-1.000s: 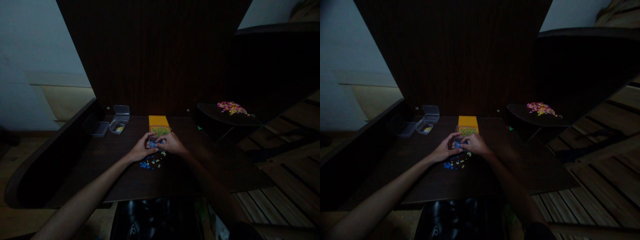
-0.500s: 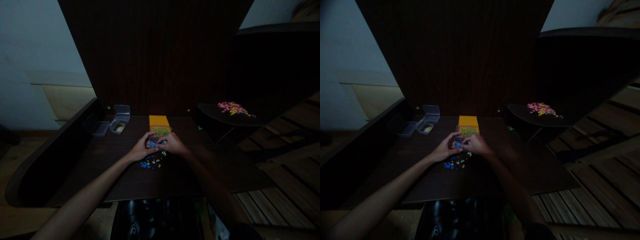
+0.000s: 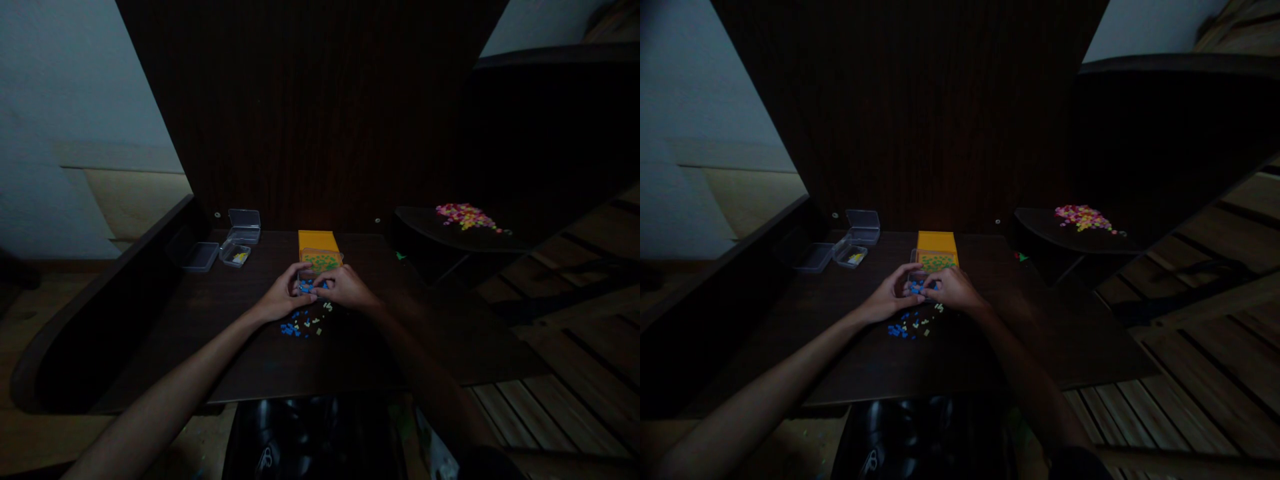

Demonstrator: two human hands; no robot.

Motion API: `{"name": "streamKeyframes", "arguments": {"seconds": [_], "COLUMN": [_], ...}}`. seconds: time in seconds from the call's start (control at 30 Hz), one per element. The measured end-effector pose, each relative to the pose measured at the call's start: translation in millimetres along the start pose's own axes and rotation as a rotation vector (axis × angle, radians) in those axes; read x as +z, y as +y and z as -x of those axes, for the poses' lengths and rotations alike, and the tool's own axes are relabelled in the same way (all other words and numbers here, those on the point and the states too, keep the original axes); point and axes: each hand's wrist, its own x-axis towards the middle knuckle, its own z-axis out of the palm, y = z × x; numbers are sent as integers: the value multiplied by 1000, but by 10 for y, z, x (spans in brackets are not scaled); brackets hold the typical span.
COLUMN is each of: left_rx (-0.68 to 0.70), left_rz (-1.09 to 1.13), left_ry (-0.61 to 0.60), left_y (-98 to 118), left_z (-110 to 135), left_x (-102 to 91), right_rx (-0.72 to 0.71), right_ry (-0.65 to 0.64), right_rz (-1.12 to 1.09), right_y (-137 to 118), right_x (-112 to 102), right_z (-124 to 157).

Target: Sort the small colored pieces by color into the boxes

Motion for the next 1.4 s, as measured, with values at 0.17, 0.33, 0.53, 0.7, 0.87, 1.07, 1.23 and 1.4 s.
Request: {"name": "streamKeyframes", "arguments": {"seconds": [0.17,0.33,0.53,0.7,0.87,1.07,1.23,1.4], "left_rx": [4,-5,-3,33,38,35,31,34], "left_rz": [14,10,-26,-40,-48,-47,-44,-69], "left_ry": [-9,17,100,143,147,150,146,151], "left_y": [-2,19,0,-4,15,17,19,17], "left_z": [-1,-7,-37,-56,-55,-55,-50,-50], "left_x": [-4,-20,-91,-136,-140,-128,-128,-131], "right_rx": [-34,-59,-202,-301,-320,-283,-268,-325], "right_ry": [39,115,-241,-351,-411,-423,-416,-393], "right_rz": [-50,-271,-348,-102,22,65,103,118], "right_y": [27,6,-38,-37,-48,-107,-127,-111], "right_x": [20,-27,-87,45,111,106,119,149], "right_z": [-3,37,123,106,83,101,112,123]}}
